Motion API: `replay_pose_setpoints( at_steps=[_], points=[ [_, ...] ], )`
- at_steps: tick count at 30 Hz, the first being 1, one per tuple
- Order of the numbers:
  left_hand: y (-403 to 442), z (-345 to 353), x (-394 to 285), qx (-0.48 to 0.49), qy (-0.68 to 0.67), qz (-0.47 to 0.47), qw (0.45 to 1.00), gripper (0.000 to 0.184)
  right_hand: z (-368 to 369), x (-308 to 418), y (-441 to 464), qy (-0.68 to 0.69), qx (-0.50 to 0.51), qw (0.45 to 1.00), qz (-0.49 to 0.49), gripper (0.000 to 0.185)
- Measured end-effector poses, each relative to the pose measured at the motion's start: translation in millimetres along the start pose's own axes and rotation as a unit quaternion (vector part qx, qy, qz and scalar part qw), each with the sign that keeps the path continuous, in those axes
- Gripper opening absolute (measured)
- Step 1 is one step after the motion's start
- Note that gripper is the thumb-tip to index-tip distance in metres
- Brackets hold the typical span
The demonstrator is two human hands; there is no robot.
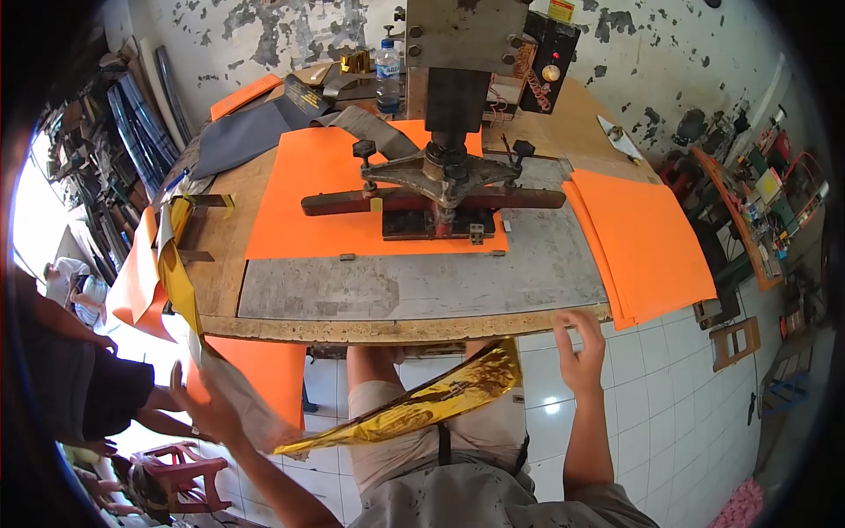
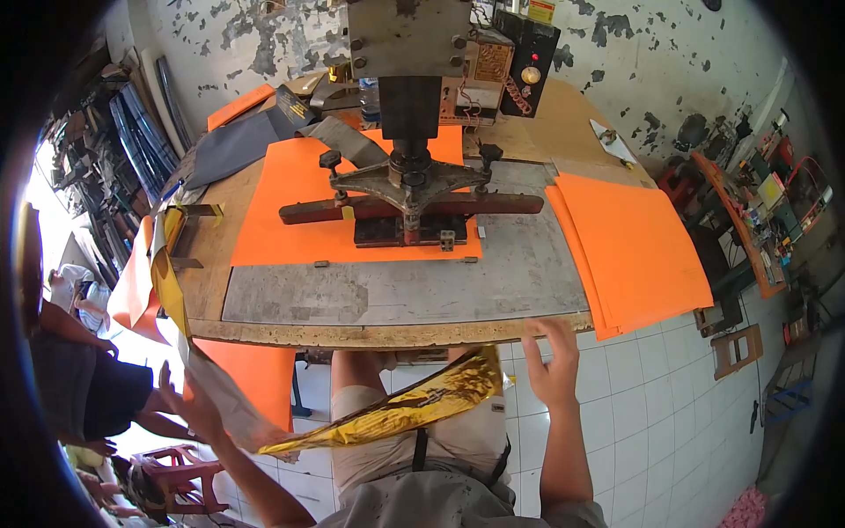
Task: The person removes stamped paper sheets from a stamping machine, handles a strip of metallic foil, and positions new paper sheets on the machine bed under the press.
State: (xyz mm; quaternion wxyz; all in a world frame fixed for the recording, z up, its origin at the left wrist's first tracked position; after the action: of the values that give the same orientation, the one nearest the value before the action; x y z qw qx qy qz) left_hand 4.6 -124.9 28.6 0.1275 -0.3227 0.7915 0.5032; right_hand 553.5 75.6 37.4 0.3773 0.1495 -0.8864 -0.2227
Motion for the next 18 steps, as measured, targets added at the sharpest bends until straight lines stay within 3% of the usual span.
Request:
replay_pose_setpoints(
  at_steps=[2, 4, 6, 8, 12, 18],
  points=[
    [16.4, 27.4, -37.0, 0.060, -0.163, 0.008, 0.985, 0.034, 12.1, 10.2, 28.6, -0.017, -0.028, 0.999, -0.026, 0.024],
    [33.9, 53.5, -73.1, 0.141, -0.152, 0.069, 0.976, 0.031, 30.4, 5.5, 55.6, -0.053, 0.002, 0.997, -0.051, 0.022],
    [48.1, 93.9, -89.0, 0.199, -0.205, 0.026, 0.958, 0.032, 55.0, -7.6, 80.6, -0.082, 0.031, 0.995, -0.056, 0.025],
    [61.9, 130.2, -96.9, 0.262, -0.169, 0.017, 0.950, 0.037, 83.9, -24.9, 101.9, -0.110, 0.039, 0.993, -0.025, 0.026],
    [73.2, 210.3, -69.6, 0.276, -0.035, 0.033, 0.960, 0.052, 115.8, -23.6, 125.1, -0.170, 0.030, 0.983, 0.058, 0.029],
    [86.5, 239.4, -65.6, 0.316, 0.095, 0.052, 0.943, 0.059, 131.2, -15.4, 136.5, -0.217, 0.044, 0.963, 0.151, 0.028]
  ],
)
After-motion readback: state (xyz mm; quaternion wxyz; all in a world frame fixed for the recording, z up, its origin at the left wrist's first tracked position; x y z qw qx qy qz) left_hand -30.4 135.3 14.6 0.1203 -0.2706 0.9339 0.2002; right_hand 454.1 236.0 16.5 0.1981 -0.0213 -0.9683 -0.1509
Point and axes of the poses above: each hand's wrist, its own y-axis towards the middle knuckle, its own z-axis out of the palm, x = y × z, the point moved 3 cm from there along y, towards the middle knuckle, and after that the axes turned 2 degrees about -y, right-handed, at the moved point
